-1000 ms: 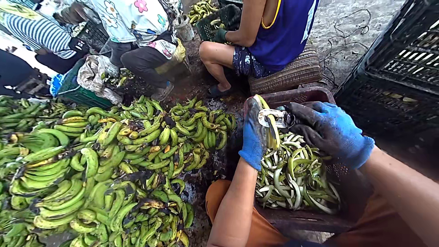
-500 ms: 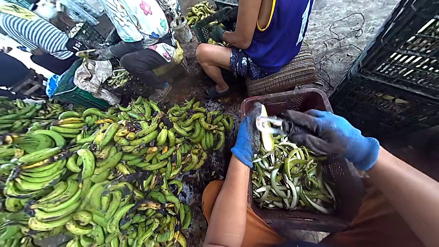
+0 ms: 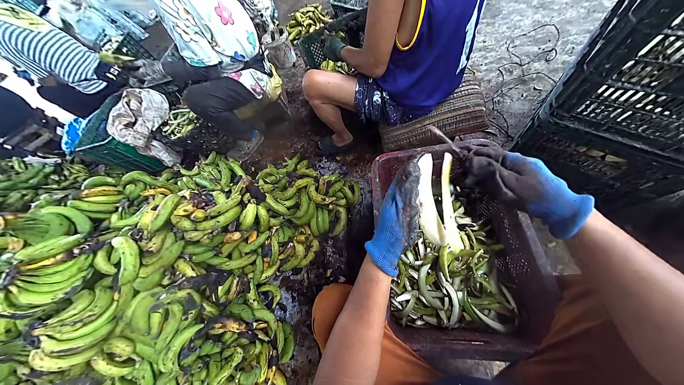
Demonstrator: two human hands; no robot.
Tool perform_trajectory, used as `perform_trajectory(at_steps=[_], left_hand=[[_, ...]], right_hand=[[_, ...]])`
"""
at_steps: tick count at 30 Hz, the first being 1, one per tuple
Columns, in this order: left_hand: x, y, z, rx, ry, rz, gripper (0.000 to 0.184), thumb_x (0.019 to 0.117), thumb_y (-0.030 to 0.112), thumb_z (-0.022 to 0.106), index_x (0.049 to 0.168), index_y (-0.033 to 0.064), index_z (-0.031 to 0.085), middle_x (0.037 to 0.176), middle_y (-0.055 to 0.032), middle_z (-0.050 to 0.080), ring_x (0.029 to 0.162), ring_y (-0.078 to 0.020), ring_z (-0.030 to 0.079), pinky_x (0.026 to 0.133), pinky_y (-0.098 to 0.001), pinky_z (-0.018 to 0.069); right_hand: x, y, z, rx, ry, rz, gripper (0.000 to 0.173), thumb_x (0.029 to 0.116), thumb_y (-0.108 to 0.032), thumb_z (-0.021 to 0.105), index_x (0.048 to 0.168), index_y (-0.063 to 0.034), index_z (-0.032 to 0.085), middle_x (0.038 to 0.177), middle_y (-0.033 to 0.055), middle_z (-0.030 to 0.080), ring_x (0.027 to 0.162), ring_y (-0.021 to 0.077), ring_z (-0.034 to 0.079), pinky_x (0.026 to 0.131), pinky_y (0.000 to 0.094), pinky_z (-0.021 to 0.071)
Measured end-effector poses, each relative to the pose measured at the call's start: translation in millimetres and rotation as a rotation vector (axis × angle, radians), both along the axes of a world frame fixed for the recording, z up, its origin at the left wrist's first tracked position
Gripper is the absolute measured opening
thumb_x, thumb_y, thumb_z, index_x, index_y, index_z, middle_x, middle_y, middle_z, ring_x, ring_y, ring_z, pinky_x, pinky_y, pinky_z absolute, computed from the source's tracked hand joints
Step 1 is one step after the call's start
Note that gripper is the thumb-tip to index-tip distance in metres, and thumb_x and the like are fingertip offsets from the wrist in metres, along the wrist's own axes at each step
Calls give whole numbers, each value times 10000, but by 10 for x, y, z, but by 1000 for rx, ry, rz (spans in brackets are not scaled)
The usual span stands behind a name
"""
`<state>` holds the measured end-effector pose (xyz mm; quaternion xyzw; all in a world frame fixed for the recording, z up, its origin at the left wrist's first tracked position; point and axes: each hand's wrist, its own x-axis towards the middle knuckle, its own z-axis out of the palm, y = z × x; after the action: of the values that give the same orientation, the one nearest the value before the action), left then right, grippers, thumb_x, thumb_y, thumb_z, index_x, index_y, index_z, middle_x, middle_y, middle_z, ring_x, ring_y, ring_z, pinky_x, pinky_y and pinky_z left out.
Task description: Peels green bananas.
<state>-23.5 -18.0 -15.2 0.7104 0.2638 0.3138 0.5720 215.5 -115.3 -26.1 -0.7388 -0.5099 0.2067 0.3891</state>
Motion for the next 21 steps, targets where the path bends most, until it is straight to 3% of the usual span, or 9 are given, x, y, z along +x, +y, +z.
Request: perform_trajectory(at_steps=[4, 7, 9, 11, 13, 16, 17, 18, 21], left_hand=[[227, 158, -185, -34, 73, 157, 534, 1093, 480, 365, 1596, 306, 323, 1525, -17, 508, 1302, -183, 566, 1046, -477, 504], [424, 35, -285, -33, 90, 110, 478, 1115, 290, 357, 1557, 110, 375, 1404, -126, 568, 1224, -159, 576, 1027, -369, 493], [481, -7, -287, -116, 117, 10, 449, 1114, 220, 349, 1513, 26, 424, 1377, -173, 588, 1196, -172, 607, 1011, -353, 516], [515, -1, -206, -308, 118, -80, 459, 1118, 278, 376, 1523, 64, 415, 1330, -153, 605, 1061, -189, 667, 860, -369, 592], [523, 1, 27, -316, 211, -188, 505, 1105, 329, 422, 1558, 112, 376, 1395, -149, 587, 1101, -230, 689, 860, -414, 618], [634, -151, 542, 160, 575, -421, 615, 1074, 450, 439, 1584, 118, 352, 1535, -151, 475, 1343, -253, 544, 1100, -463, 470], [716, -324, 769, 349, 690, -489, 630, 1065, 485, 435, 1584, 134, 361, 1552, -156, 457, 1378, -294, 511, 1118, -523, 437], [796, -576, 1015, 520, 764, -548, 626, 1053, 499, 444, 1570, 150, 391, 1534, -163, 476, 1357, -335, 525, 1076, -575, 453], [977, -1629, 1667, 864, 650, -715, 452, 1031, 351, 546, 1391, 81, 586, 1326, -174, 632, 1186, -355, 626, 919, -553, 520]], right_hand=[[-164, 17, 10, 153, 267, -53, 453, 1022, -442, 561, 1389, -177, 579, 991, 62, 718, 778, 183, 695, 676, 426, 608], [-522, 67, -29, 89, 70, 13, 581, 874, -354, 778, 1404, -217, 583, 1010, 73, 725, 843, 208, 703, 770, 501, 603], [-538, 29, -64, -53, 180, 0, 557, 901, -333, 753, 1404, -172, 577, 1041, 93, 721, 899, 204, 697, 839, 477, 578], [-413, -101, -56, -1, 556, -4, 405, 943, -228, 695, 1306, -82, 591, 939, 51, 691, 751, 117, 650, 676, 315, 565], [-130, -282, 88, 106, 743, 22, 268, 988, -215, 612, 1206, -58, 618, 893, 39, 695, 706, 102, 640, 608, 285, 549], [687, -519, 515, 419, 721, 18, 336, 1076, -365, 404, 1169, -129, 624, 915, 26, 680, 759, 114, 641, 671, 297, 563], [949, -565, 744, 597, 699, -56, 371, 1075, -352, 319, 999, -154, 623, 766, -6, 652, 643, 96, 613, 590, 272, 546], [1156, -618, 969, 760, 700, -109, 432, 1074, -339, 222, 886, -198, 584, 678, -52, 601, 578, 66, 564, 554, 245, 508], [1249, -882, 1161, 883, 682, -237, 367, 1107, -349, 176, 1070, -234, 523, 914, -64, 640, 817, 70, 643, 764, 286, 559]])
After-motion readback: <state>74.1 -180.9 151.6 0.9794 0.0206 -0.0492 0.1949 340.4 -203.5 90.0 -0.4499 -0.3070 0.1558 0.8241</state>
